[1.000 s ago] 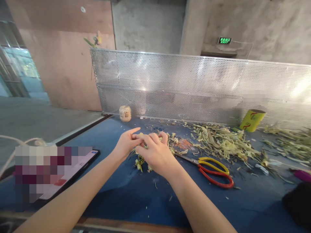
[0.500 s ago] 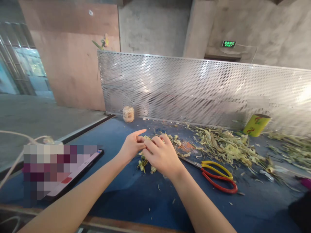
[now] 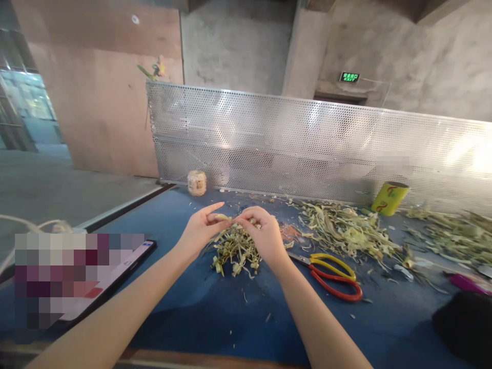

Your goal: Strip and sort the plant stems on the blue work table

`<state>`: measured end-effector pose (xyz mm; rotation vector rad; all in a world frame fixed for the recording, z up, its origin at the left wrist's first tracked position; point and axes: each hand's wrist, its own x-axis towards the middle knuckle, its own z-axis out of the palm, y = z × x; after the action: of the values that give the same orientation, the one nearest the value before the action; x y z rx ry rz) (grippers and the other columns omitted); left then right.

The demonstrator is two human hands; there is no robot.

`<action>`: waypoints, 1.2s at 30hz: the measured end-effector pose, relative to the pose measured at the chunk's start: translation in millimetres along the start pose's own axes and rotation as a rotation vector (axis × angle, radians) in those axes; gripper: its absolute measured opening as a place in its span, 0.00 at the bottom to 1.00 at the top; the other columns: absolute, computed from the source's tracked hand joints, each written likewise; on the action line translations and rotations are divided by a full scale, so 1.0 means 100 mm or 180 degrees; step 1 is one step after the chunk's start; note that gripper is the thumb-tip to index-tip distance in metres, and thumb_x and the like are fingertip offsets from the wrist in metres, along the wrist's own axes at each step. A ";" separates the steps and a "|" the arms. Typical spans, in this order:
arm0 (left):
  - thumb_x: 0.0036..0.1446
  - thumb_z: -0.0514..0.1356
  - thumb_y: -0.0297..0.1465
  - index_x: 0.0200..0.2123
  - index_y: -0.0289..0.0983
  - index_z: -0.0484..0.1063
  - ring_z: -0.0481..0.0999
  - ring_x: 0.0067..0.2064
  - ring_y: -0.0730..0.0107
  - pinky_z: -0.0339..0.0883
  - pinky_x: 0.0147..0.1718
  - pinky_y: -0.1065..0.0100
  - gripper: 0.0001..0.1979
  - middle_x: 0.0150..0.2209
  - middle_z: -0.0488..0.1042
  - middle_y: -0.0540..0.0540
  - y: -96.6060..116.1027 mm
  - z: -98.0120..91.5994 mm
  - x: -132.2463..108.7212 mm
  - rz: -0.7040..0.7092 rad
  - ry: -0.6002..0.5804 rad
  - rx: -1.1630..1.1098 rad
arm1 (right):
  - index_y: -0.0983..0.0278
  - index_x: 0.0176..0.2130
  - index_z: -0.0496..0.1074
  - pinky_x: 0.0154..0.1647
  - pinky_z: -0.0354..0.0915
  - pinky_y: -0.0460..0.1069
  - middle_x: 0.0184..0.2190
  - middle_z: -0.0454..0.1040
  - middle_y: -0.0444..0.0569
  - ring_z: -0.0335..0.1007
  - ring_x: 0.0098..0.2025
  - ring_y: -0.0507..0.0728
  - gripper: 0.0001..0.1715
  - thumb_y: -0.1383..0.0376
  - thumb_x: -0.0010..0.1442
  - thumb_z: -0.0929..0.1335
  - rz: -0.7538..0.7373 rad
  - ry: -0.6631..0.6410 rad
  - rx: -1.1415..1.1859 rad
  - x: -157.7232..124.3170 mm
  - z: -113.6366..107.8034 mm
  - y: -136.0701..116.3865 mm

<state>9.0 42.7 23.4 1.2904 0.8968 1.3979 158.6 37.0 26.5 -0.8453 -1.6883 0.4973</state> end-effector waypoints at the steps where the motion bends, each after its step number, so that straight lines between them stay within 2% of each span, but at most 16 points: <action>1: 0.36 0.66 0.29 0.52 0.29 0.57 0.71 0.29 0.72 0.63 0.32 0.68 0.38 0.26 0.73 0.48 0.00 0.00 0.00 0.0035 -0.0038 -0.0008 | 0.63 0.25 0.69 0.34 0.60 0.47 0.28 0.70 0.45 0.65 0.32 0.51 0.05 0.64 0.50 0.66 0.0251 0.0004 0.0234 0.01 -0.01 0.02; 5: 0.38 0.65 0.30 0.53 0.32 0.56 0.71 0.30 0.70 0.63 0.34 0.67 0.37 0.27 0.74 0.48 -0.01 -0.01 -0.02 0.0263 -0.0231 0.0214 | 0.66 0.26 0.69 0.29 0.60 0.44 0.24 0.70 0.45 0.65 0.27 0.48 0.10 0.60 0.47 0.68 0.1115 -0.0172 0.1089 0.04 -0.07 0.06; 8: 0.41 0.63 0.29 0.55 0.35 0.53 0.72 0.32 0.68 0.63 0.36 0.65 0.37 0.29 0.74 0.46 0.01 0.00 -0.07 0.0581 -0.0419 0.0633 | 0.67 0.27 0.68 0.22 0.57 0.42 0.19 0.68 0.42 0.63 0.20 0.46 0.12 0.59 0.45 0.69 0.1521 -0.0475 0.1427 0.05 -0.13 0.06; 10: 0.43 0.62 0.28 0.56 0.36 0.51 0.72 0.36 0.66 0.61 0.41 0.63 0.36 0.29 0.75 0.46 0.05 0.01 -0.09 0.0863 -0.0575 0.0832 | 0.66 0.27 0.68 0.17 0.52 0.42 0.13 0.65 0.39 0.58 0.15 0.45 0.12 0.59 0.46 0.68 0.1639 -0.0690 0.1464 0.06 -0.16 0.07; 12: 0.44 0.61 0.27 0.56 0.34 0.50 0.70 0.40 0.65 0.58 0.46 0.62 0.36 0.27 0.75 0.47 0.08 0.02 -0.11 0.1096 -0.0783 0.0983 | 0.66 0.27 0.68 0.16 0.50 0.41 0.12 0.63 0.38 0.57 0.14 0.45 0.11 0.60 0.46 0.68 0.1563 -0.0816 0.1388 0.06 -0.17 0.09; 16: 0.46 0.59 0.26 0.55 0.33 0.49 0.68 0.45 0.66 0.56 0.48 0.60 0.33 0.26 0.75 0.48 0.11 0.02 -0.15 0.1355 -0.1226 0.1316 | 0.67 0.26 0.69 0.23 0.57 0.42 0.20 0.69 0.41 0.62 0.21 0.45 0.08 0.64 0.46 0.68 0.1160 -0.1029 0.1316 0.05 -0.11 0.11; 19: 0.49 0.57 0.26 0.52 0.35 0.50 0.70 0.44 0.68 0.58 0.47 0.60 0.27 0.27 0.76 0.49 0.12 0.01 -0.18 0.1632 -0.1387 0.1636 | 0.67 0.25 0.69 0.22 0.57 0.43 0.18 0.68 0.40 0.61 0.19 0.45 0.03 0.68 0.46 0.67 0.1259 -0.1204 0.1425 0.04 -0.07 0.10; 22: 0.51 0.56 0.28 0.49 0.36 0.51 0.73 0.39 0.68 0.58 0.47 0.60 0.23 0.28 0.76 0.50 0.12 0.00 -0.20 0.1989 -0.1485 0.2020 | 0.67 0.25 0.69 0.20 0.55 0.42 0.17 0.66 0.38 0.59 0.17 0.44 0.03 0.72 0.44 0.65 0.1427 -0.1228 0.1367 0.04 -0.06 0.08; 26: 0.51 0.55 0.28 0.50 0.39 0.51 0.74 0.38 0.68 0.59 0.47 0.60 0.23 0.28 0.76 0.51 0.10 -0.02 -0.19 0.2330 -0.1529 0.2393 | 0.67 0.24 0.70 0.22 0.55 0.42 0.19 0.68 0.39 0.59 0.19 0.44 0.05 0.74 0.42 0.65 0.1399 -0.1304 0.1226 0.04 -0.06 0.09; 30: 0.52 0.54 0.27 0.52 0.41 0.51 0.74 0.39 0.66 0.60 0.45 0.61 0.24 0.29 0.76 0.52 0.09 -0.04 -0.17 0.2456 -0.1439 0.2704 | 0.67 0.25 0.71 0.21 0.53 0.42 0.18 0.67 0.39 0.58 0.19 0.44 0.06 0.72 0.43 0.65 0.1421 -0.1444 0.1385 0.02 -0.03 0.15; 36: 0.53 0.53 0.25 0.53 0.44 0.48 0.72 0.42 0.67 0.61 0.45 0.61 0.25 0.31 0.76 0.53 0.10 -0.05 -0.19 0.2631 -0.1542 0.2866 | 0.66 0.26 0.72 0.19 0.49 0.41 0.17 0.67 0.38 0.56 0.19 0.43 0.07 0.74 0.43 0.65 0.1419 -0.1620 0.1675 -0.01 0.03 0.21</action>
<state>1.2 22.7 27.9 2.7767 0.6719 1.1475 162.3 50.2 9.7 -0.7309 -1.6822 1.4929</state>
